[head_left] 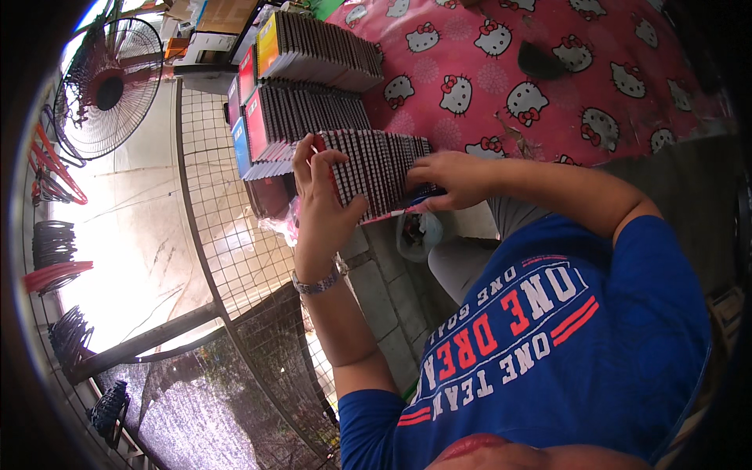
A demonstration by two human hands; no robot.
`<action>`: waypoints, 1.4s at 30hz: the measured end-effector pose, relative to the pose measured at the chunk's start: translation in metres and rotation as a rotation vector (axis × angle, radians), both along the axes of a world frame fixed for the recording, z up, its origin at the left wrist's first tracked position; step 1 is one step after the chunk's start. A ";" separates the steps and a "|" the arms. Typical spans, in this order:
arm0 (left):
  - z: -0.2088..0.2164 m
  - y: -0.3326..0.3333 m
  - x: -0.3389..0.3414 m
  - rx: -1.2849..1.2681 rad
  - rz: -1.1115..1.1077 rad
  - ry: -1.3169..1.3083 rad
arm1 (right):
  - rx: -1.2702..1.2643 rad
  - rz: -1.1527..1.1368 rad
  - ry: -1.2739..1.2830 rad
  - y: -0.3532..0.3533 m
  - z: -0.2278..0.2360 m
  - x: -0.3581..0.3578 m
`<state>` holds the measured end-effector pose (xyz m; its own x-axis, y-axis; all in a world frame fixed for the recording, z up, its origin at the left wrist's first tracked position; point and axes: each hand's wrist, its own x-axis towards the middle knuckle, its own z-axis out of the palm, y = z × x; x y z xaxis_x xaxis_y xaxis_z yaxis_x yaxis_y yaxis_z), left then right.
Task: The person applies metal staples to a stack of notebooks using a stapler, then sorts them and places the discarded items into a plastic bag.
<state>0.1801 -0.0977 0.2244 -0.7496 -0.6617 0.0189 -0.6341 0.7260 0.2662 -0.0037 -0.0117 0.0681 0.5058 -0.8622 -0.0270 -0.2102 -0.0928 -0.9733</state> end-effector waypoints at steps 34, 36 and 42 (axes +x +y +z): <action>0.003 0.003 -0.003 0.011 0.032 -0.002 | -0.102 -0.063 -0.021 -0.005 -0.016 -0.005; 0.003 0.003 -0.002 0.011 0.032 -0.001 | 0.454 0.144 -0.200 -0.005 -0.013 -0.005; 0.001 0.002 -0.003 -0.013 0.005 0.011 | -0.529 -0.193 0.228 0.003 -0.037 -0.001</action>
